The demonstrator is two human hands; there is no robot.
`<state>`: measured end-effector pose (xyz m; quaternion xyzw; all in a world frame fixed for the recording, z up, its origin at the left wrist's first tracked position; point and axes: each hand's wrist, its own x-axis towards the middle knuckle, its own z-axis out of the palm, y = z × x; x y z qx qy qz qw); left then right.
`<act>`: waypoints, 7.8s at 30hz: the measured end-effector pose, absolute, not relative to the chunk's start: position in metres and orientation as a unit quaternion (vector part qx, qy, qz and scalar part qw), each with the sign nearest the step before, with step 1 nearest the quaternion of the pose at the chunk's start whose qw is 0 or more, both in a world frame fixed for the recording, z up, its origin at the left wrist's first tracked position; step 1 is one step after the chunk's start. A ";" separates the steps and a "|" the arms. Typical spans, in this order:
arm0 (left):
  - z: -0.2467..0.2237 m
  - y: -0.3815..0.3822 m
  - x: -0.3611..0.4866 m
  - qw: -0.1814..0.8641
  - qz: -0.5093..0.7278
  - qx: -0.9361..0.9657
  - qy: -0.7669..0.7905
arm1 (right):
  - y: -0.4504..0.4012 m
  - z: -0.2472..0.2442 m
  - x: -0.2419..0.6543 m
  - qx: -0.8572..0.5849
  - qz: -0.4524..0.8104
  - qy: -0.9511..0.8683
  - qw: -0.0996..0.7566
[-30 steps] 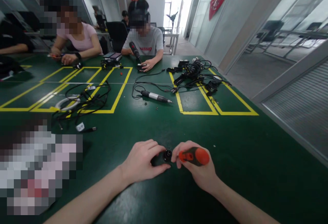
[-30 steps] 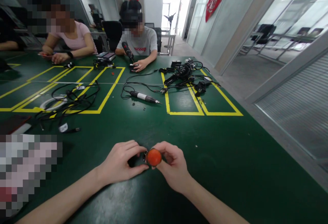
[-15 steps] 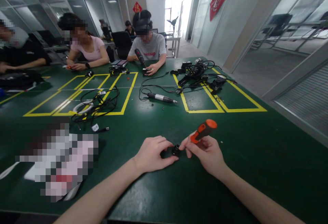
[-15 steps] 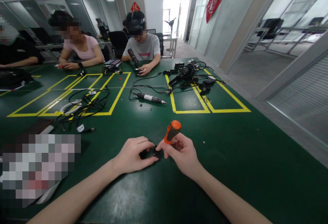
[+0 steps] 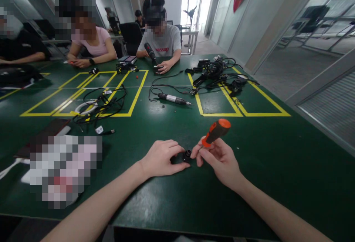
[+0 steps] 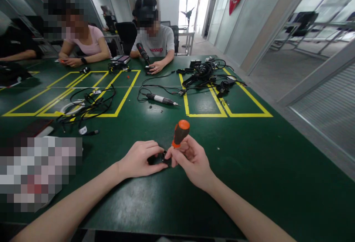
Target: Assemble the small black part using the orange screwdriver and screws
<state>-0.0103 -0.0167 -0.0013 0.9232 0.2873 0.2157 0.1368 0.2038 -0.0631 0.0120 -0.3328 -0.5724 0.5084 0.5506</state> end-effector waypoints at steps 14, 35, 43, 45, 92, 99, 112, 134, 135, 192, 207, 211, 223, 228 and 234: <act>0.006 -0.022 -0.008 0.206 0.178 0.900 0.341 | -0.064 0.016 0.208 -0.322 0.491 -0.605 0.539; 0.002 -0.020 -0.012 0.145 0.294 0.902 0.279 | -0.061 0.019 0.210 -0.363 0.446 -0.625 0.528; 0.003 -0.023 -0.011 0.112 0.325 0.902 0.262 | -0.061 0.015 0.209 -0.329 0.507 -0.584 0.542; 0.003 -0.022 -0.011 0.113 0.297 0.909 0.269 | -0.060 0.015 0.209 -0.338 0.503 -0.589 0.535; 0.009 -0.012 -0.015 0.367 0.241 0.839 0.320 | -0.059 0.022 0.206 -0.379 0.427 -0.608 0.551; 0.007 -0.012 -0.015 0.358 0.241 0.845 0.315 | -0.062 0.023 0.208 -0.386 0.404 -0.641 0.526; 0.005 -0.011 -0.012 0.359 0.248 0.844 0.311 | -0.062 0.019 0.209 -0.355 0.439 -0.630 0.533; -0.004 -0.010 -0.013 0.285 0.260 0.872 0.300 | -0.059 0.017 0.210 -0.351 0.442 -0.627 0.537; -0.003 -0.010 -0.013 0.286 0.257 0.872 0.302 | -0.058 0.018 0.210 -0.354 0.431 -0.632 0.538; -0.001 -0.009 -0.015 0.270 0.256 0.878 0.302 | -0.056 0.014 0.204 -0.349 0.481 -0.596 0.540; 0.000 -0.009 -0.016 0.264 0.242 0.883 0.305 | -0.055 0.014 0.204 -0.328 0.514 -0.581 0.539; -0.001 -0.009 -0.016 0.274 0.243 0.880 0.304 | -0.056 0.015 0.204 -0.336 0.487 -0.608 0.530; 0.000 -0.009 -0.016 0.285 0.248 0.878 0.295 | -0.058 0.009 0.202 -0.301 0.497 -0.614 0.535; 0.001 -0.008 -0.016 0.271 0.247 0.882 0.297 | -0.056 0.012 0.202 -0.320 0.480 -0.609 0.544; 0.000 -0.008 -0.016 0.261 0.256 0.883 0.293 | -0.053 0.013 0.205 -0.322 0.498 -0.609 0.527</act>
